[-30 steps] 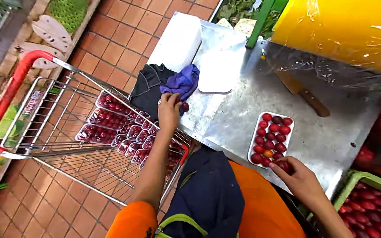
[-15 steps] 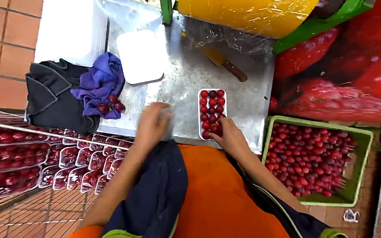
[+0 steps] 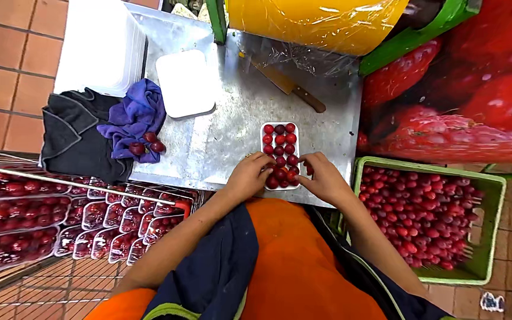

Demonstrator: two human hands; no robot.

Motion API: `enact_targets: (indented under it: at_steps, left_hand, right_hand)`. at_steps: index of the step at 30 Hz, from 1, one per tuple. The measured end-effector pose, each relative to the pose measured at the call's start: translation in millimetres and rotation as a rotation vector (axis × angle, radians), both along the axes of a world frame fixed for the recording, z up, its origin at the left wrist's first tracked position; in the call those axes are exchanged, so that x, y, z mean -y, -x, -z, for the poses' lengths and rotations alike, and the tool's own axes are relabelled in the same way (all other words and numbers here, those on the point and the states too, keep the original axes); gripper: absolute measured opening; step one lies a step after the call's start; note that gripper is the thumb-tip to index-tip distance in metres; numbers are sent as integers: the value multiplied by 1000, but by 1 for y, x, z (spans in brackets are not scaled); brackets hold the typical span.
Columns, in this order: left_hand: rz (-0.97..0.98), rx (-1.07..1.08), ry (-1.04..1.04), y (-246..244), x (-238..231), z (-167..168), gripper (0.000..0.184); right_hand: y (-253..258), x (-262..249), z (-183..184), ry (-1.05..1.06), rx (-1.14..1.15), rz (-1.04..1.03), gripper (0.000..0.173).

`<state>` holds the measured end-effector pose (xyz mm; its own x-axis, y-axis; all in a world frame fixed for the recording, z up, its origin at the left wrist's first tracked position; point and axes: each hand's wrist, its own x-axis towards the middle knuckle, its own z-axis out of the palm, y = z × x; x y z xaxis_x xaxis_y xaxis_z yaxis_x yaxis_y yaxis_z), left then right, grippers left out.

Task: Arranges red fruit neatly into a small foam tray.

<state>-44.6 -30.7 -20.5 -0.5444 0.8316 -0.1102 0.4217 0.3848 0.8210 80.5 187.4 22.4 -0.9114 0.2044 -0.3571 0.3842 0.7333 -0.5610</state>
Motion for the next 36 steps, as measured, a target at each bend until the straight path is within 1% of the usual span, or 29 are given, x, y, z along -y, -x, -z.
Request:
enact_targets:
  at_steps: [2, 5, 8, 11, 15, 16, 18, 20, 22, 24, 26, 28, 29, 30, 31, 33, 34, 36]
  left_hand:
    - [-35, 12, 14, -5, -5, 0, 24]
    - [-55, 45, 17, -11, -11, -2, 35]
    - [-68, 51, 11, -16, -14, -1, 42]
    - [-97, 51, 2, -20, -17, 0, 40]
    - [-103, 52, -5, -24, -23, 2, 37]
    - [-109, 37, -4, -25, -25, 3, 36]
    - [-139, 2, 2, -27, -29, 5, 31]
    - [-170, -5, 36, -27, -32, 5, 31]
    - [-178, -4, 89, -27, -34, 4, 32]
    - [-160, -19, 103, -28, -35, 3, 33]
    - [-156, -59, 81, -33, -34, 6, 32]
    - [-164, -104, 70, -37, -34, 7, 33]
    - [-172, -121, 64, -38, -33, 6, 32]
    - [-176, -138, 65, -39, -33, 4, 31]
    - [-176, -156, 69, -40, -32, 1, 30]
    - [-167, -189, 79, -42, -31, -4, 29]
    - [-163, -207, 86, -43, -31, -6, 28]
    - [-168, -214, 113, -45, -32, -7, 27]
  right_hand:
    - [12, 6, 1, -6, -1, -65, 40]
    - [23, 17, 6, 14, -58, -145, 40]
    - [20, 15, 9, 103, -98, -133, 39]
    - [10, 5, 10, 282, -149, -60, 46]
    - [2, -3, 18, 485, -201, -18, 50]
    - [1, -5, 19, 522, -216, -5, 51]
    - [-4, -13, 20, 537, -254, 44, 48]
    - [-18, -29, 18, 487, -301, 116, 43]
    - [-45, -58, 18, 394, -362, 210, 38]
    - [-83, -96, 26, 246, -461, 363, 31]
    - [-124, -134, 35, 66, -511, 575, 24]
    - [-162, -166, 44, -123, -480, 759, 22]
    - [-177, -176, 48, -204, -421, 805, 22]
    - [-190, -184, 53, -260, -337, 815, 23]
    - [-199, -189, 59, -292, -248, 781, 25]
    - [-208, -193, 76, -317, -62, 627, 29]
    - [-208, -193, 85, -323, 19, 554, 35]
    - [-200, -189, 102, -380, 147, 463, 56]
